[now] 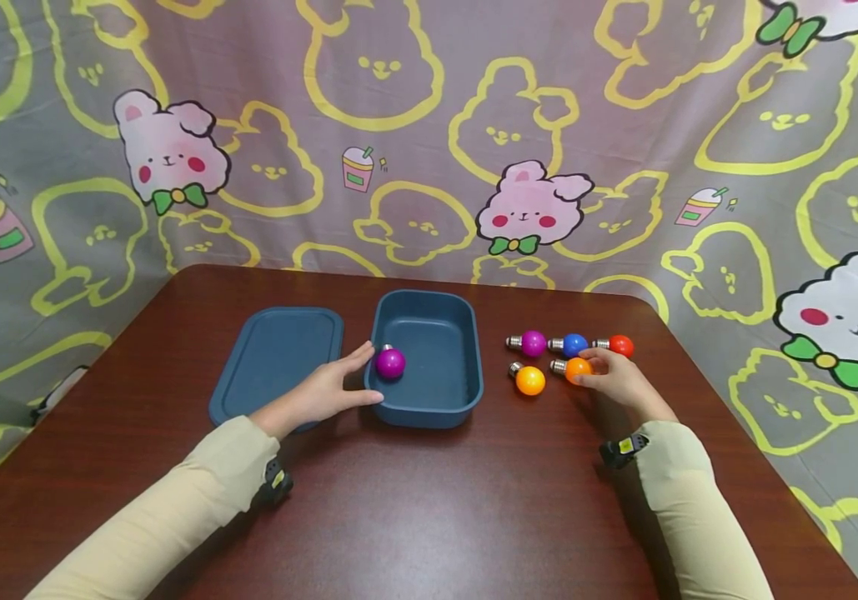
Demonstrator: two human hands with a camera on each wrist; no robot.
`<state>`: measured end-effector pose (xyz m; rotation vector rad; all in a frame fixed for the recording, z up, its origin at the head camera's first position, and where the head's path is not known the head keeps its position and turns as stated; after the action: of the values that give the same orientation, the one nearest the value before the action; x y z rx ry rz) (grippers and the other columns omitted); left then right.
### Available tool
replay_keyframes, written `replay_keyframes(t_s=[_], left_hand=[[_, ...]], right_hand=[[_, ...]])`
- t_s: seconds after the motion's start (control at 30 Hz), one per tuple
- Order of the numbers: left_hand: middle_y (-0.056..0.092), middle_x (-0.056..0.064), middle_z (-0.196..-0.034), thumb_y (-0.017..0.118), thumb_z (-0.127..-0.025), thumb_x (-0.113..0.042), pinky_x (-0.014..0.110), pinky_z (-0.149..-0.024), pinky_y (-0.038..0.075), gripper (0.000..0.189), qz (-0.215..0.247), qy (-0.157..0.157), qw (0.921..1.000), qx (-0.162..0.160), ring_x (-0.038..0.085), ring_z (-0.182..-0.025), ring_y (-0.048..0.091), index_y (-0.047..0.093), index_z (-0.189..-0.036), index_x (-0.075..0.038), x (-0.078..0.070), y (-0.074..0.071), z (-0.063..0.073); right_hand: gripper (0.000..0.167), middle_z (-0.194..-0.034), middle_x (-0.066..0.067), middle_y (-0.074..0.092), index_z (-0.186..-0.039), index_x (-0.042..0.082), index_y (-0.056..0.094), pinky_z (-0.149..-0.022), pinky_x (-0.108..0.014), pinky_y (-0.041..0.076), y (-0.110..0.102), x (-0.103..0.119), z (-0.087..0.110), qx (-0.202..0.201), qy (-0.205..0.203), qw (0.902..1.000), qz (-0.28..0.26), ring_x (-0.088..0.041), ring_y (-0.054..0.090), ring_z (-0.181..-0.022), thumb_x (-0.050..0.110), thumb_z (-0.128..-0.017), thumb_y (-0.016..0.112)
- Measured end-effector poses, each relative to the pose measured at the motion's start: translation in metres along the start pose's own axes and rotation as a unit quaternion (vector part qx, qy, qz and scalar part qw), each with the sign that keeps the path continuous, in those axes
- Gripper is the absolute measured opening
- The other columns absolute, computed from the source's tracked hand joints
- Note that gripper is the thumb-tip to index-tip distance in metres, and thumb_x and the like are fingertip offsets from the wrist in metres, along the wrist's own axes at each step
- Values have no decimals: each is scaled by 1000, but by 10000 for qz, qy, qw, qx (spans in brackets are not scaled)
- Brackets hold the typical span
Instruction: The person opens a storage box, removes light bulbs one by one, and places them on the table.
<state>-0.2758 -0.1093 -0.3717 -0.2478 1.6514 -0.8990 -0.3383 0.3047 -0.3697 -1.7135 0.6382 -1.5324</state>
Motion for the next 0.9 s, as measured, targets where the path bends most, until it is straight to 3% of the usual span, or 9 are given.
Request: replay_keyframes(t_s=[0.63, 0.9], left_hand=[[15, 8, -152, 68, -84, -35, 52, -103, 21, 81, -34, -31, 10000, -1, 29, -136, 16, 25, -145, -4, 0, 0, -1], [15, 8, -152, 68, -83, -34, 52, -103, 21, 81, -32, -17, 10000, -13, 29, -135, 17, 25, -145, -4, 0, 0, -1]], right_hand=[[50, -115, -32, 51, -123, -8, 47, -82, -46, 46, -2, -8, -1, 43, 274, 9995, -173, -42, 49, -100, 18, -86, 66], [49, -114, -31, 52, -124, -9, 46, -79, -41, 49, -4, -9, 0, 3, 214, 9990, -386, -40, 51, -100, 16, -86, 66]])
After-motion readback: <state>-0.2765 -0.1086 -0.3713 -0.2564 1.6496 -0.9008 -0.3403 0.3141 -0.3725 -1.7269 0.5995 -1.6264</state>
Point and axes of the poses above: each hand's wrist, its own z-axis away from the middle knuckle, its own y-axis out of the palm, x = y × z, the point moved 7 cm from there along -z, towards the middle knuckle
